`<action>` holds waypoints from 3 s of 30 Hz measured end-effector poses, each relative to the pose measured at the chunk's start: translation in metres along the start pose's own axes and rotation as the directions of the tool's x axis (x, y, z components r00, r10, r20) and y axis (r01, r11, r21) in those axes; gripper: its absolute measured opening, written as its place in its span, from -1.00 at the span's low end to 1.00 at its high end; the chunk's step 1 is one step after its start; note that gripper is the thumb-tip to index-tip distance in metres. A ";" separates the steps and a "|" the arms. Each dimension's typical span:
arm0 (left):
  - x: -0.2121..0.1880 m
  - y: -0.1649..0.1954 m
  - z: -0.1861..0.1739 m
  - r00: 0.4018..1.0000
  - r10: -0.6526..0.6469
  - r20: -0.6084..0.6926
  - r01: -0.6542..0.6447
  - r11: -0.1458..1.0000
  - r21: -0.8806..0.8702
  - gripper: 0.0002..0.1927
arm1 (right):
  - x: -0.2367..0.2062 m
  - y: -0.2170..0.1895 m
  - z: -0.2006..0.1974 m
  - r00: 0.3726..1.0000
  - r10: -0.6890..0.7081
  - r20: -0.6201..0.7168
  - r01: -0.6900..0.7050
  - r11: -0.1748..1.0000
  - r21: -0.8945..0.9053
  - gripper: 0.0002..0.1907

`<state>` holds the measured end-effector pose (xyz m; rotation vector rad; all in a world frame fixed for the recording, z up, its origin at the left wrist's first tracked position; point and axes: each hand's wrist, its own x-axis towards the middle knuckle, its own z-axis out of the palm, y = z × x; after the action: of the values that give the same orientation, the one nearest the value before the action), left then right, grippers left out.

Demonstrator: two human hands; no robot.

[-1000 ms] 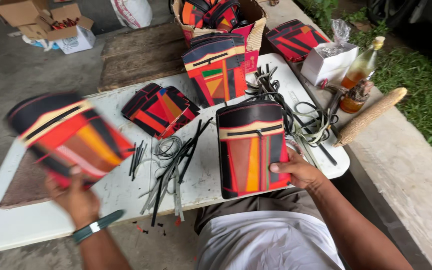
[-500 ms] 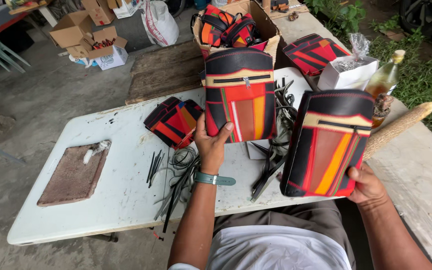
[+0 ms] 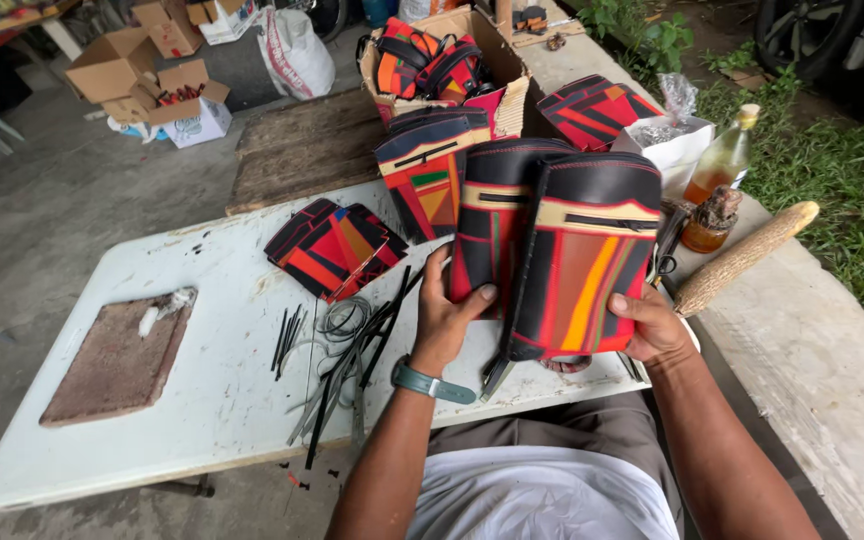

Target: The person sits at a table with colorful patchwork leather pouches and turns one pouch right side out, using a wooden dowel to push out the seams and corners. They then smooth and press the pouch, set it with the finished pouches, and pick up another pouch to continue.

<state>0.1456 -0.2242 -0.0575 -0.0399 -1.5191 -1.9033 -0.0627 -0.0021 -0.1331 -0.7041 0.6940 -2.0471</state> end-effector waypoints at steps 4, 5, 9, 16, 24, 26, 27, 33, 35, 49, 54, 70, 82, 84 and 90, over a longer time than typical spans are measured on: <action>0.010 0.010 -0.025 0.949 -0.185 0.256 0.218 0.970 -0.110 -0.22 | -0.017 0.000 -0.015 1.000 0.018 0.023 -0.017 1.000 -0.026 -0.24; 0.010 0.010 -0.031 0.953 -0.172 0.250 0.210 0.969 -0.132 -0.20 | -0.022 -0.003 -0.017 1.000 -0.031 -0.002 0.031 0.998 -0.056 -0.20; 0.010 0.008 -0.053 0.971 -0.119 0.208 0.163 0.964 -0.210 -0.19 | -0.043 -0.037 -0.030 0.969 -0.196 -0.153 0.163 0.965 -0.205 -0.21; 0.003 -0.002 -0.077 0.972 -0.146 0.185 0.185 0.960 -0.210 -0.19 | -0.055 -0.084 -0.040 0.970 -0.178 -0.166 0.105 0.922 -0.372 -0.29; -0.001 -0.004 -0.072 0.953 -0.200 0.226 0.235 0.962 -0.139 -0.18 | -0.047 -0.080 -0.009 0.987 -0.056 -0.150 -0.013 0.905 -0.425 -0.16; -0.004 -0.002 -0.073 0.952 -0.211 0.222 0.244 0.961 -0.134 -0.19 | -0.048 -0.077 -0.011 0.990 -0.046 -0.136 -0.014 0.912 -0.410 -0.16; -0.005 -0.001 -0.072 0.952 -0.207 0.225 0.240 0.962 -0.133 -0.19 | -0.048 -0.075 -0.015 0.989 -0.054 -0.136 -0.006 0.914 -0.406 -0.16; -0.006 -0.001 -0.061 0.960 -0.226 0.163 0.241 0.968 -0.074 -0.34 | -0.049 -0.078 -0.038 0.988 -0.066 -0.139 0.007 0.921 -0.389 -0.17; -0.014 -0.003 -0.066 0.967 -0.250 0.058 0.255 0.960 -0.114 -0.41 | -0.044 -0.077 -0.032 0.983 -0.106 -0.152 0.032 0.905 -0.424 -0.14; -0.125 0.067 -0.304 0.472 0.455 -0.755 -0.396 0.875 0.280 -0.44 | 0.029 0.032 -0.017 0.991 0.047 -0.123 -0.059 0.994 -0.094 -0.22; -0.121 0.079 -0.347 0.409 0.480 -0.776 -0.216 0.877 0.428 -0.42 | 0.058 0.057 -0.002 0.995 0.017 -0.094 -0.002 0.987 0.160 -0.24; -0.021 0.088 -0.398 0.618 0.535 -0.576 0.549 0.231 0.803 -0.27 | 0.065 0.039 0.025 0.997 -0.045 -0.056 0.053 0.987 0.154 -0.26; -0.009 0.032 -0.152 0.990 -0.024 -0.136 0.065 0.948 0.313 -0.07 | 0.092 0.107 0.183 0.982 0.039 0.182 0.006 0.971 -0.237 -0.34; -0.021 0.054 -0.159 0.969 0.097 -0.228 -0.017 0.944 0.328 -0.21 | 0.093 0.110 0.201 0.979 0.048 0.200 0.025 0.938 -0.345 -0.31; -0.088 0.130 -0.277 0.885 0.249 -0.394 -0.151 0.953 0.263 -0.36 | 0.087 0.113 0.182 0.969 0.172 0.177 -0.085 0.905 -0.417 -0.15</action>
<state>0.3864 -0.4316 -0.0719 0.2907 -1.3580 -1.4471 0.0806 -0.1702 -0.0656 -1.0658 1.0276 -1.6884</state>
